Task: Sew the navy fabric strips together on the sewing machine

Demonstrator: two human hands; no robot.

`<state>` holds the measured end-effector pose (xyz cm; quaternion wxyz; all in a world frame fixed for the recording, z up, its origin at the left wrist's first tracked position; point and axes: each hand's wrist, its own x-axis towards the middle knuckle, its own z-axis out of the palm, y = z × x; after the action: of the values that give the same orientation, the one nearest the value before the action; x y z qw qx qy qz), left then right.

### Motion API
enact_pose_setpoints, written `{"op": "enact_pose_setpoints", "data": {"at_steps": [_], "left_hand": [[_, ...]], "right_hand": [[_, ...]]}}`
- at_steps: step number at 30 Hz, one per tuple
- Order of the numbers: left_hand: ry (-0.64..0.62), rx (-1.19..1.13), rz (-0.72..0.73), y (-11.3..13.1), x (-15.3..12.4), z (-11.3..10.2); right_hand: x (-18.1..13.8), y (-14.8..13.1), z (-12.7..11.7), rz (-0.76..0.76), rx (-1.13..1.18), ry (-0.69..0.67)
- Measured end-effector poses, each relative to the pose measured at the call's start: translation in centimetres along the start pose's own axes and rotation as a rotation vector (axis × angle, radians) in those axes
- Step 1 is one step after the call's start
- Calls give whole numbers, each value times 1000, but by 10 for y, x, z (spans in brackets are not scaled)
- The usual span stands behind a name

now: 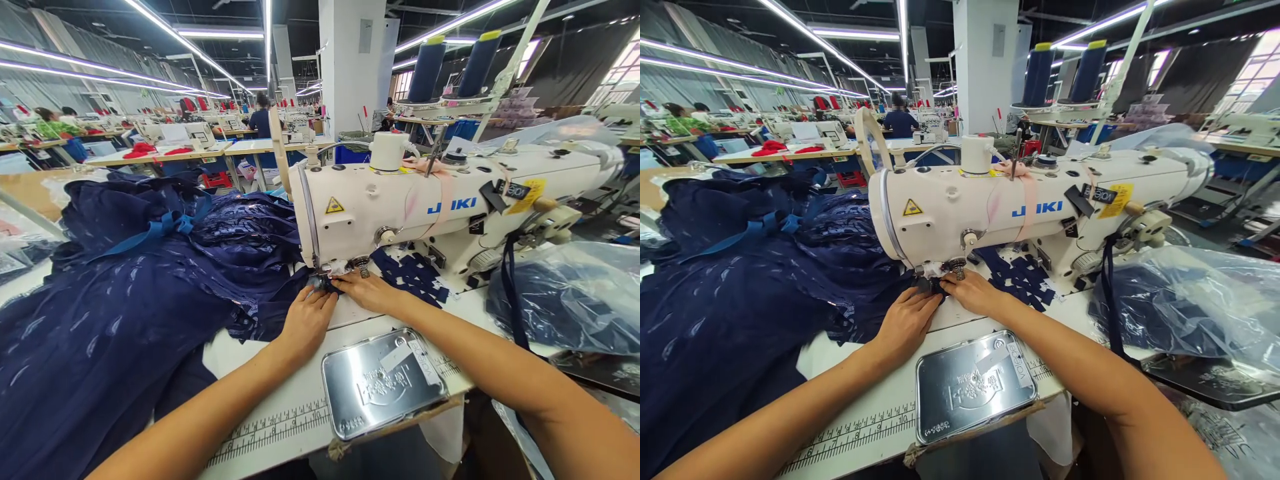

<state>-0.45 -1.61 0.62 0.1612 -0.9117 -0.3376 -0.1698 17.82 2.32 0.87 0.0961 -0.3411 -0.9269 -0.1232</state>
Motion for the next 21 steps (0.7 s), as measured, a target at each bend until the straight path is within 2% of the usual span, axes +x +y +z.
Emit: {"op": "enact_pose_setpoints", "data": {"at_steps": [4, 9, 12, 16, 21], "left_hand": [[-54, -94, -17, -16, -6, -8], [-116, -188, -19, -39, -5, -16], [-116, -155, -48, -33, -4, -17], [-174, -119, -75, -21, -5, -15], [-233, -129, -72, -19, -6, -14]], "right_hand": [[-2, -6, -4, 12, -4, 14], [-4, -18, -1, -62, 40, 137], [-5, -19, 6, -56, 103, 215], [-8, -11, 13, -63, 307, 300], [-12, -3, 13, -115, 455, 311]]}}
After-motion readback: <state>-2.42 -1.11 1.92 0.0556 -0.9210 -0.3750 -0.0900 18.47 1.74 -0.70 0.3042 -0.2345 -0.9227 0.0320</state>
